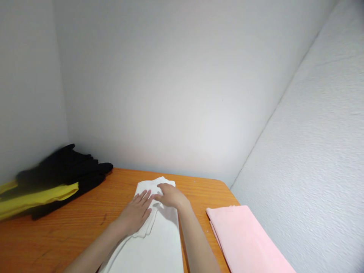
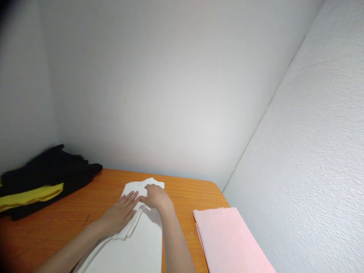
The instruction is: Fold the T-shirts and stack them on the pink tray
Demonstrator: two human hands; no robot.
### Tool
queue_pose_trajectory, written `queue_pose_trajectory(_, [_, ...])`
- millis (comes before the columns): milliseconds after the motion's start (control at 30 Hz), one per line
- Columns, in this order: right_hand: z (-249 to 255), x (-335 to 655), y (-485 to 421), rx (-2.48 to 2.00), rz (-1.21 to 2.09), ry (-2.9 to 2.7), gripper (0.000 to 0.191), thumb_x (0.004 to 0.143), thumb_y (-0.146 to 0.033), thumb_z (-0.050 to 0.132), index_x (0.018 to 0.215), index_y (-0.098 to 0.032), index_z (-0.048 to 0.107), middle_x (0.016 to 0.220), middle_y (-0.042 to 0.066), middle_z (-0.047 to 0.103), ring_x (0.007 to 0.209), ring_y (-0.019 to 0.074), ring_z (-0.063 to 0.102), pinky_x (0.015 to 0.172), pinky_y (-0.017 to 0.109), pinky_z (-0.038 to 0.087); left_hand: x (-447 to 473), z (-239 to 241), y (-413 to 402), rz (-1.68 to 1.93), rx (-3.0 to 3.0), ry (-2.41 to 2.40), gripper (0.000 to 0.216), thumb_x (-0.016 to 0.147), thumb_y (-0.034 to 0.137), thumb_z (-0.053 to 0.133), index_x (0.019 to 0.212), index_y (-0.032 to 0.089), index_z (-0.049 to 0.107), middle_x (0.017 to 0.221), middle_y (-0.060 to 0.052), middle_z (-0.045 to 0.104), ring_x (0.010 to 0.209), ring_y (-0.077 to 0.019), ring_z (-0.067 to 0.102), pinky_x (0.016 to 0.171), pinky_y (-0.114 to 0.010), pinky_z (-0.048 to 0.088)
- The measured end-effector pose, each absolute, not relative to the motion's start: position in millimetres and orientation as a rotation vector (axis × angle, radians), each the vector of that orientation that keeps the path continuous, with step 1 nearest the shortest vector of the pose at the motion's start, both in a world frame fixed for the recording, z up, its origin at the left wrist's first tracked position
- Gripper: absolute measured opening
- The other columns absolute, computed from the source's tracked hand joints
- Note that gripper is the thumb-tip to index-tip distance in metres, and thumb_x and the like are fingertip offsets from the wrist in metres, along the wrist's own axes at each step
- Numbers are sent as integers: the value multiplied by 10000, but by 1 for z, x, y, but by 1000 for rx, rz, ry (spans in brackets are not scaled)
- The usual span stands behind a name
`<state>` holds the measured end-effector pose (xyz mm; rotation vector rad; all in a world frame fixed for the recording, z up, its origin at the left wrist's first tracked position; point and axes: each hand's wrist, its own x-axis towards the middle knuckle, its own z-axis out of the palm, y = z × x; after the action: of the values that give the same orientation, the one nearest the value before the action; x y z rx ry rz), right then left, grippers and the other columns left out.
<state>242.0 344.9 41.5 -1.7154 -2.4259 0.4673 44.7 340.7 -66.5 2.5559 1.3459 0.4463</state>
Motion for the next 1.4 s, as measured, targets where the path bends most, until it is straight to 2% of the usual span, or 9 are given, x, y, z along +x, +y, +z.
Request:
queue_pose_trajectory(200, [-8, 220, 353, -1767, 395, -2386, 609, 988, -441, 363, 1486, -92, 333, 1565, 189, 242, 1456, 345, 185, 1141, 554, 228, 48, -68, 339, 444, 2662, 1400, 573, 968, 447, 301, 1444, 152, 421, 1548, -120, 321, 1452, -292, 257, 1179, -522, 268])
queue_pose_trajectory(333, [-44, 218, 358, -1756, 263, -2345, 631, 1012, -513, 195, 1519, -146, 277, 1596, 128, 139, 1478, 304, 99, 1164, 560, 164, 45, -66, 345, 450, 2649, 1400, 576, 962, 442, 319, 1454, 153, 400, 1546, -110, 330, 1454, -276, 259, 1183, -513, 267])
queue_pose_trajectory(600, [-65, 224, 375, -1623, 11, -2319, 611, 1012, -524, 217, 1489, -166, 348, 1572, 113, 258, 1457, 280, 214, 1156, 506, 248, 45, -70, 360, 409, 2640, 1407, 593, 964, 459, 290, 1453, 143, 403, 1558, -106, 308, 1467, -268, 222, 1200, -503, 218])
queue_pose_trajectory(800, [-47, 217, 365, -1559, -86, -2245, 481, 1023, -370, 292, 1386, -111, 471, 1508, 166, 387, 1427, 264, 294, 1153, 479, 266, 49, -72, 362, 460, 2591, 1455, 591, 948, 443, 325, 1440, 130, 426, 1546, -135, 323, 1457, -294, 238, 1190, -527, 223])
queue_pose_trajectory(967, [-39, 204, 307, -1441, 26, -2052, 296, 977, -272, 379, 1189, -181, 564, 1232, 118, 602, 1187, 245, 529, 1032, 421, 418, 49, -68, 371, 525, 2491, 1429, 533, 935, 384, 355, 1414, 180, 467, 1529, -122, 361, 1449, -280, 258, 1173, -545, 242])
queue_pose_trajectory(1033, [-40, 204, 281, -1362, 134, -2039, 281, 947, -267, 432, 1196, -188, 535, 1191, 111, 598, 1142, 239, 542, 1001, 406, 444, 45, -64, 377, 559, 2418, 1413, 500, 927, 313, 337, 1366, 161, 523, 1493, -130, 425, 1431, -264, 303, 1162, -520, 282])
queue_pose_trajectory(1167, [-44, 209, 253, -1189, 207, -2117, 434, 832, -266, 591, 1246, -190, 487, 1353, 131, 486, 1284, 253, 429, 1086, 414, 374, 23, -58, 368, 672, 2276, 1378, 532, 901, 166, 246, 1354, 101, 517, 1440, -146, 508, 1362, -186, 437, 1127, -395, 378])
queue_pose_trajectory(1267, [-45, 212, 252, -1139, 235, -2145, 486, 744, -223, 658, 1203, -203, 501, 1357, 120, 477, 1279, 255, 428, 1081, 408, 376, 1, -59, 336, 714, 2252, 1288, 579, 809, 144, 397, 1381, 102, 480, 1467, -137, 483, 1363, -182, 438, 1130, -353, 373])
queue_pose_trajectory(1400, [-45, 210, 256, -1117, 246, -2162, 301, 782, -159, 601, 1072, -219, 547, 1293, 95, 519, 1240, 233, 459, 1047, 386, 401, -13, -64, 294, 700, 2307, 1164, 687, 702, 163, 544, 1386, 137, 478, 1546, -143, 353, 1415, -247, 357, 1164, -420, 307])
